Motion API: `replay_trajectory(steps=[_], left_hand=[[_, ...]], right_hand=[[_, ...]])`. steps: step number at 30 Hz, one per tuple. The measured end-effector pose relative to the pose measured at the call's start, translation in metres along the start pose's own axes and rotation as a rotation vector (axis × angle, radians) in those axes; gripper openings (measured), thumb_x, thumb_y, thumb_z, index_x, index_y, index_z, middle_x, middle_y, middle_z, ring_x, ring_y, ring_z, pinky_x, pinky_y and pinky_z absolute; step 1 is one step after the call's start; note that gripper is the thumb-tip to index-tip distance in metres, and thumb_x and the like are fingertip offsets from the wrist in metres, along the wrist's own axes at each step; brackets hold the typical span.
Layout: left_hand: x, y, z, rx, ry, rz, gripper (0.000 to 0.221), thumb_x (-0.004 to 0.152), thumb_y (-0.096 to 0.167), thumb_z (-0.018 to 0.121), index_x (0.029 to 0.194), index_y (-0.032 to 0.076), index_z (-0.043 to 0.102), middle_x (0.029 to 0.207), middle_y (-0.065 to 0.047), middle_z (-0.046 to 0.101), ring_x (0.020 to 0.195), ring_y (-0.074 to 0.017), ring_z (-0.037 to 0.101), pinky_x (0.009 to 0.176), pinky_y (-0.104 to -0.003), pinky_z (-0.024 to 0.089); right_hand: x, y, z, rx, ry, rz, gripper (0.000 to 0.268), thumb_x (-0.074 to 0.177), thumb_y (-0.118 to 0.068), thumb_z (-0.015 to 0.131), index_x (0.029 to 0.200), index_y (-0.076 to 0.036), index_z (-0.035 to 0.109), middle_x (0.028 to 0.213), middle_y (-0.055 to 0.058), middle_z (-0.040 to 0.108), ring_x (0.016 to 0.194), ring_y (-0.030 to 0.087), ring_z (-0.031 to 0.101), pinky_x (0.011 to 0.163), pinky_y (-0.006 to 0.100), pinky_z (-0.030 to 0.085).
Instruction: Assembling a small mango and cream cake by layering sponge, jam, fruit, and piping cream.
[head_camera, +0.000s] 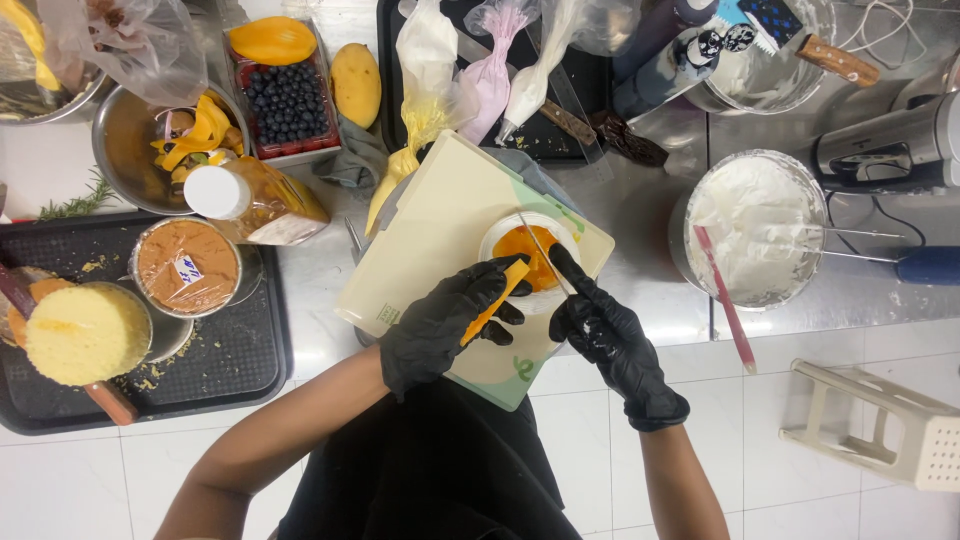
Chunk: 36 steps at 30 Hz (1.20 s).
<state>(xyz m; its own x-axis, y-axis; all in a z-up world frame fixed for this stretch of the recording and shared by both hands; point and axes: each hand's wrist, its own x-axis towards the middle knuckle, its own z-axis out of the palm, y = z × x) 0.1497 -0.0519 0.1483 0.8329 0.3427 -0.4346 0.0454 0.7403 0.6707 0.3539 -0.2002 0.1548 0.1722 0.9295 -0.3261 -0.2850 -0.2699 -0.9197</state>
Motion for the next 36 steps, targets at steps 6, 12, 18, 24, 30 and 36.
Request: replay_trajectory(steps=[6,12,18,24,30,36], left_hand=[[0.012,-0.01,-0.011,-0.011,0.025,-0.026,0.051,0.104,0.035,0.054,0.141,0.0,0.053,0.126,-0.018,0.066,0.1,-0.0218,0.071,0.081,-0.034,0.062],[0.017,-0.026,-0.008,0.039,-0.003,-0.033,0.045,0.103,0.03,0.054,0.137,0.0,0.056,0.12,-0.013,0.068,0.099,-0.0222,0.071,0.08,-0.031,0.061],[0.02,-0.033,-0.008,0.05,-0.009,0.008,0.047,0.105,0.026,0.052,0.145,0.001,0.051,0.13,-0.014,0.063,0.106,-0.0231,0.068,0.084,-0.032,0.06],[0.006,-0.01,-0.003,-0.185,0.01,0.005,0.054,0.104,0.026,0.049,0.152,0.004,0.042,0.141,-0.012,0.058,0.119,-0.0227,0.065,0.097,-0.035,0.058],[-0.011,0.015,0.001,0.111,0.162,0.228,0.05,0.1,0.02,0.061,0.143,-0.001,0.052,0.134,-0.015,0.066,0.12,-0.0226,0.069,0.105,-0.034,0.055],[-0.011,0.023,0.001,1.029,0.167,0.6,0.036,0.097,0.011,0.07,0.132,0.004,0.063,0.131,-0.015,0.068,0.117,-0.0266,0.068,0.103,-0.035,0.054]], right_hand=[[-0.011,0.008,0.002,-0.249,-0.078,-0.12,0.066,0.104,-0.02,0.055,0.163,-0.002,0.029,0.085,0.001,0.062,0.082,0.013,0.059,0.078,0.026,0.049],[-0.006,0.048,-0.02,-0.059,0.035,-0.116,0.052,0.107,0.0,0.046,0.159,0.0,0.039,0.098,0.007,0.067,0.09,0.015,0.063,0.084,0.027,0.052],[0.001,0.068,-0.031,0.154,-0.007,-0.134,0.056,0.105,0.006,0.049,0.16,0.004,0.036,0.098,0.004,0.061,0.085,0.012,0.057,0.082,0.025,0.049],[0.02,0.013,-0.01,0.126,0.018,-0.066,0.064,0.104,-0.007,0.051,0.163,0.004,0.028,0.081,-0.005,0.043,0.072,0.007,0.044,0.07,0.023,0.043],[0.016,-0.009,0.0,0.191,-0.001,-0.028,0.064,0.11,-0.021,0.047,0.165,0.004,0.025,0.074,-0.006,0.04,0.066,0.008,0.042,0.062,0.022,0.038],[-0.01,0.025,0.004,0.116,-0.125,-0.157,0.061,0.109,-0.019,0.054,0.163,0.001,0.034,0.084,0.0,0.057,0.074,0.011,0.055,0.07,0.026,0.05]])
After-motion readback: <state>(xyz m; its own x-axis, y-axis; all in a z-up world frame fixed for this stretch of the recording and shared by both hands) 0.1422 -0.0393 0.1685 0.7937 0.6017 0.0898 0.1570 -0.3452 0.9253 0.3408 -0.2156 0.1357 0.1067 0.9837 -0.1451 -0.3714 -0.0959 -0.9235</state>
